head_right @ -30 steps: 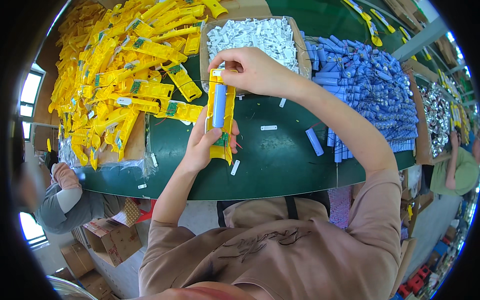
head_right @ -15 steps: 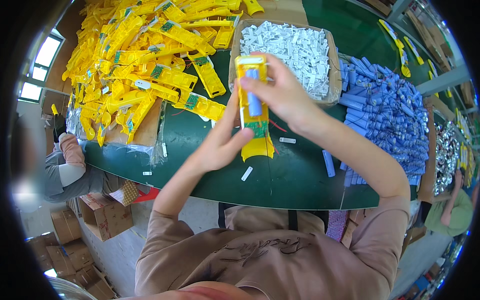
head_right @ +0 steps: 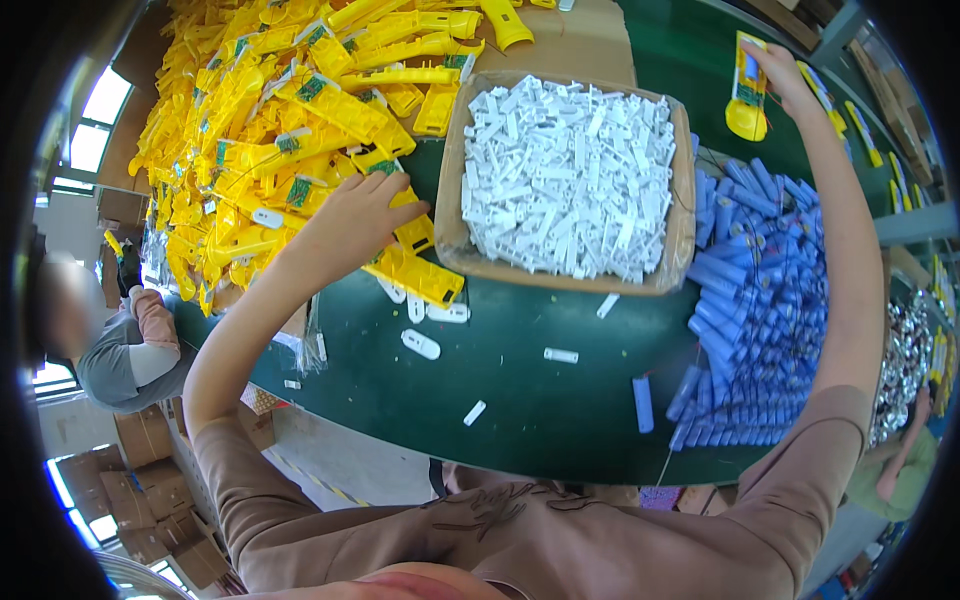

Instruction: Manually assembling electronic components by inserting batteries and circuit boards into yellow plastic housings.

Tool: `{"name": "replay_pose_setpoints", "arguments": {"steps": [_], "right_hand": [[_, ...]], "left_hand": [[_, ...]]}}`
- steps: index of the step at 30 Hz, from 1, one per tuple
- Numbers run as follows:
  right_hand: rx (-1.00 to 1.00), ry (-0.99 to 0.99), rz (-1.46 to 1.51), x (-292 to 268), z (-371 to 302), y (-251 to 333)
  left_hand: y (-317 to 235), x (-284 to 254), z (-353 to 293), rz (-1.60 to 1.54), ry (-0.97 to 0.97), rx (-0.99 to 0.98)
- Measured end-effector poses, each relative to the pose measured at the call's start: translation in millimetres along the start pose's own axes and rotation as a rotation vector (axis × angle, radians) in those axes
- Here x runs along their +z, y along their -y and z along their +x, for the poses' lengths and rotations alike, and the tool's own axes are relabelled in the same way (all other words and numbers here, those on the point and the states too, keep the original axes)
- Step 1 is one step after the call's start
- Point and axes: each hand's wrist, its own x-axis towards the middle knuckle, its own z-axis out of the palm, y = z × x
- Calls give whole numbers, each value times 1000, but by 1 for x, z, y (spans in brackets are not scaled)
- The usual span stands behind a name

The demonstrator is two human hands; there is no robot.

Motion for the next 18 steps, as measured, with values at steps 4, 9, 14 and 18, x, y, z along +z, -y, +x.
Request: {"name": "replay_pose_setpoints", "arguments": {"steps": [4, 9, 14, 18], "right_hand": [[33, -126, -118, 11, 44, -55], [12, -235, -773, 10, 60, -89], [-330, -347, -837, -18, 23, -37], [-714, -53, -494, 48, -113, 103]], "left_hand": [[6, -16, -6, -136, 9, -3], [18, -25, -6, -225, -116, -15], [30, -60, -7, -503, -653, -296], [13, -99, -18, -919, -1053, -289]]}}
